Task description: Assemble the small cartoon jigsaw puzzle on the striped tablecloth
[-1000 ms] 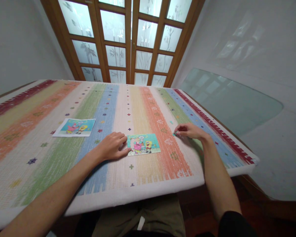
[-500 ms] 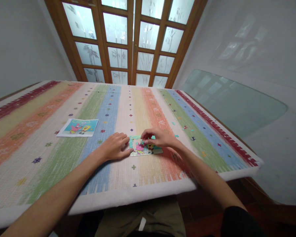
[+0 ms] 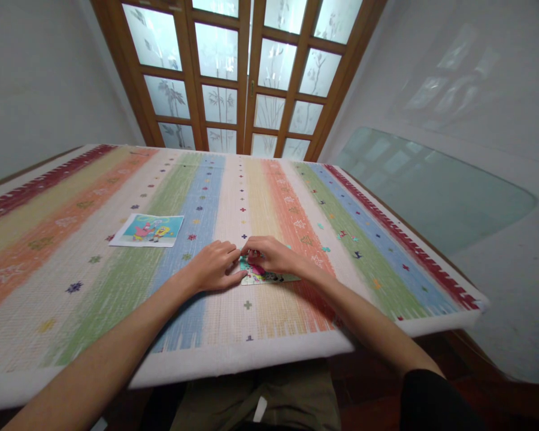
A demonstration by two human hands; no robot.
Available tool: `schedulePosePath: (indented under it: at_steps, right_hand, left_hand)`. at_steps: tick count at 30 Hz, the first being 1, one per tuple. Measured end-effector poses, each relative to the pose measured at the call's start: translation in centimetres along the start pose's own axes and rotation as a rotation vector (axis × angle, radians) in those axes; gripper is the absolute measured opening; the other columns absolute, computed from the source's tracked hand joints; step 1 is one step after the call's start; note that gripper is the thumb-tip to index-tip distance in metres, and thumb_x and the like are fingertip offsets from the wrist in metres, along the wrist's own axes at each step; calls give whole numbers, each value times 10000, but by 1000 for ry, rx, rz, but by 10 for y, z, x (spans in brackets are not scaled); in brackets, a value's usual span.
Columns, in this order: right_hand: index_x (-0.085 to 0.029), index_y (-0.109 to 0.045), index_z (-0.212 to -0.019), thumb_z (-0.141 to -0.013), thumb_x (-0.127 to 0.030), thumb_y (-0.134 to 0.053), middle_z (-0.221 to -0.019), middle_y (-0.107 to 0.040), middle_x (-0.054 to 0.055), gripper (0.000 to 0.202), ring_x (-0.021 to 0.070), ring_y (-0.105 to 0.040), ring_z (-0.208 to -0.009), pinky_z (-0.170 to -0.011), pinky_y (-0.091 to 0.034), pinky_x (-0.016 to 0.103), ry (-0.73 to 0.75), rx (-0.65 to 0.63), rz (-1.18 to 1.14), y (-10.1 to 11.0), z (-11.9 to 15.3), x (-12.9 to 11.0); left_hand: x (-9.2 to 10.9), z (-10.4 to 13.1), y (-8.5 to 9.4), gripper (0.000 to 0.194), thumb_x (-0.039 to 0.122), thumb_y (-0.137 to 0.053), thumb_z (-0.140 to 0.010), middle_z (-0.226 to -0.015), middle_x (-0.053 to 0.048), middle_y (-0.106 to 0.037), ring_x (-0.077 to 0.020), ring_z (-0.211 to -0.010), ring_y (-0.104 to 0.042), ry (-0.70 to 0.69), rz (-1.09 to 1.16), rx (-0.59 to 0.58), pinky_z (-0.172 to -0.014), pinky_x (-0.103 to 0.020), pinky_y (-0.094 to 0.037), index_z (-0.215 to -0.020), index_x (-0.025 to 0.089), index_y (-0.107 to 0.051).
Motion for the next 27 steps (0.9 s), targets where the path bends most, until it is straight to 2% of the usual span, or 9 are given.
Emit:
schedulePosePath:
  at_steps: [5, 9, 13, 27]
  right_hand:
    - [-161, -715, -912, -867, -24, -653, -925, -662, 60, 157, 183, -601, -851, -803, -470, 310, -8, 35, 4, -3, 2, 1]
    - [-172, -748, -900, -887, -91, -694, -954, -654, 67, 98, 200, -600, -927, -864, -463, 337, -28, 18, 15, 1, 5, -2]
    - [-168, -777, -935, -882, -160, -741, -959, -625, 71, 65, 206, -580, -922, -858, -455, 345, -76, -15, 32, 1, 9, -4]
    - [-175, -743, -885, -897, -191, -726, -969, -607, 75, 27, 224, -558, -956, -881, -441, 359, -213, 55, 76, -6, 14, -11]
  left_hand:
    - [0, -1, 0, 294, 438, -563, -954, -732, -41, -580, -220, -726, -543, -4, -3, 0, -717, -367, -431, -767, 213, -539]
    - [1, -1, 0, 303, 450, -545, -963, -742, -46, -584, -225, -737, -542, -4, -2, -3, -721, -370, -432, -776, 211, -546]
    - [0, 0, 0, 305, 463, -522, -969, -768, -53, -601, -230, -755, -544, 1, 2, 1, -728, -376, -438, -813, 206, -572]
    - [-2, 0, 1, 332, 468, -512, -1004, -781, -57, -612, -229, -751, -561, -39, 1, -12, -718, -368, -429, -832, 195, -588]
Point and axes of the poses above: each hand's wrist, its own z-axis away from the middle knuckle, its own y-axis out of the back of the hand, x = y × z, the point moved 3 cm from there along -z, towards the middle knuckle
